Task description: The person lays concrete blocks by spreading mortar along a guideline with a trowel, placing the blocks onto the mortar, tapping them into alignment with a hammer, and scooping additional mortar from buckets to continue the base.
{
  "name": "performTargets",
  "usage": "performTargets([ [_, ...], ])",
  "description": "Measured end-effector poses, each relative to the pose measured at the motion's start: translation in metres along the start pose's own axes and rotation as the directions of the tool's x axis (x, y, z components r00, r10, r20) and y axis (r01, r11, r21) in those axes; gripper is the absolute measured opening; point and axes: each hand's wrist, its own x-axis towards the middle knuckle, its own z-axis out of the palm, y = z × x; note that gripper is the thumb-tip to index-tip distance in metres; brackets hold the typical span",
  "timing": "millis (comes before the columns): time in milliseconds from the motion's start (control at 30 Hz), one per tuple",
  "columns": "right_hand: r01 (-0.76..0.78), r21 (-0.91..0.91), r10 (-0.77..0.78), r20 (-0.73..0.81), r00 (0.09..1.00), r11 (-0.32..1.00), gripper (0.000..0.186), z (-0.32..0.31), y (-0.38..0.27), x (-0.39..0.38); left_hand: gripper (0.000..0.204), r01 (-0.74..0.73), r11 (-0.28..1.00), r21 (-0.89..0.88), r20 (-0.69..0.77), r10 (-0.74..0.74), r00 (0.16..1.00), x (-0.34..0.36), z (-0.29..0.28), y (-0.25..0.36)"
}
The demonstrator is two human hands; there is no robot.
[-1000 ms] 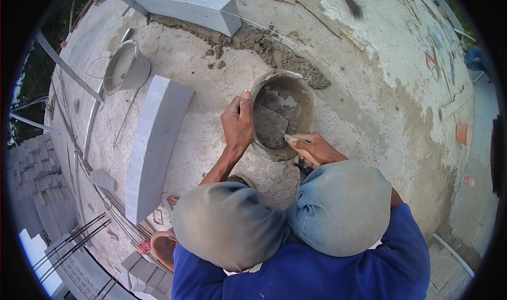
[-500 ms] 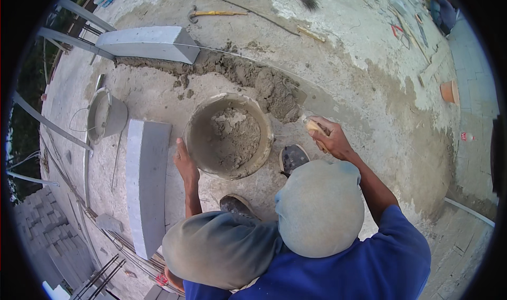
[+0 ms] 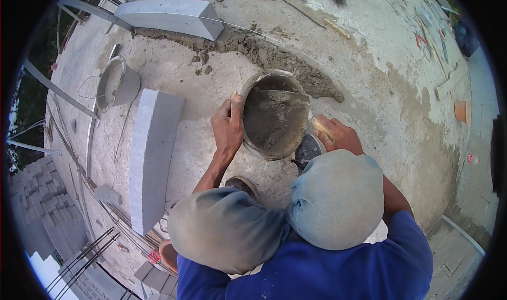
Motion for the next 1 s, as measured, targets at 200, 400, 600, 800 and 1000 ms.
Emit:
performTargets([
  [200,-0.413,0.459,0.141,0.519,0.843,0.787,0.036,0.057,-0.019,0.039,0.05,-0.018,0.999,0.044,0.039,0.016,0.999,0.004,0.008,-0.002],
  [400,-0.651,0.659,-0.032,0.712,0.702,0.378,0.043,0.033,0.005,0.038,0.046,-0.027,0.999,0.035,-0.105,0.031,0.994,0.013,-0.021,-0.013],
  [600,-0.397,0.823,0.08,0.401,0.913,0.407,0.048,-0.018,0.036,-0.009,0.058,0.156,0.986,-0.062,-0.119,-0.163,0.979,0.021,-0.068,-0.069],
  [800,-0.311,-0.179,0.266,-0.236,0.935,0.934,0.042,0.01,0.138,-0.068,0.062,0.138,0.981,-0.134,-0.137,-0.156,0.978,0.022,-0.062,-0.073],
  [1000,-0.26,0.09,0.263,-0.582,0.77,0.961,0.044,0.04,0.157,-0.068,0.058,0.192,0.972,-0.132,-0.161,-0.212,0.964,0.009,-0.073,-0.077],
])
